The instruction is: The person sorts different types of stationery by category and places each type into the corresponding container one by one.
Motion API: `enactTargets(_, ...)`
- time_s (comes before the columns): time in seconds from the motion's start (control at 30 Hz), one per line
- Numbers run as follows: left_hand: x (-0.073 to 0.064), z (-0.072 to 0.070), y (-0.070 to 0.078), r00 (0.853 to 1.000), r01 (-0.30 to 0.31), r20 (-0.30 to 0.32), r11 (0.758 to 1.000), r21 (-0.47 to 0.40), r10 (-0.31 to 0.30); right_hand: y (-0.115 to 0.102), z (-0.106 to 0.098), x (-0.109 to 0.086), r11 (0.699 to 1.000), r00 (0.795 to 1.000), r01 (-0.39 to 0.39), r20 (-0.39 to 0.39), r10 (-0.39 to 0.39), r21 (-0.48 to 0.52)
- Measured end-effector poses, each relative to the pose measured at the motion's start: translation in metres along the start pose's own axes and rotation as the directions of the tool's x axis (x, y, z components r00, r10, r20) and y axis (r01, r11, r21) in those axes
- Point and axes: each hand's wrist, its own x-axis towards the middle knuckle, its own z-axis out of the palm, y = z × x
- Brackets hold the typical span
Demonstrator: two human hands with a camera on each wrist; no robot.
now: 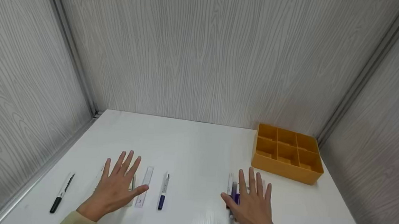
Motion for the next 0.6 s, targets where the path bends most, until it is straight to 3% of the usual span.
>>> enactTargets(0.17,0.001,-0.001,0.005,1.000,-0.006,-0.004,1.000,-0.005,0.006,0.008,-0.007,0.003,1.000,1.000,-0.010,-0.007,0.010,-0.002)
enactTargets(0.37,-0.002,0.002,0.008,1.000,-0.010,0.002,0.999,0.050,0.010,0.016,-0.012,0.003,0.999,0.999,-0.036,0.010,0.036,-0.015)
enactTargets(0.6,-0.004,0.002,0.010,1.000,-0.018,0.002,1.000,0.020,0.018,0.026,-0.015,0.001,0.995,0.994,-0.098,0.052,0.100,-0.033)
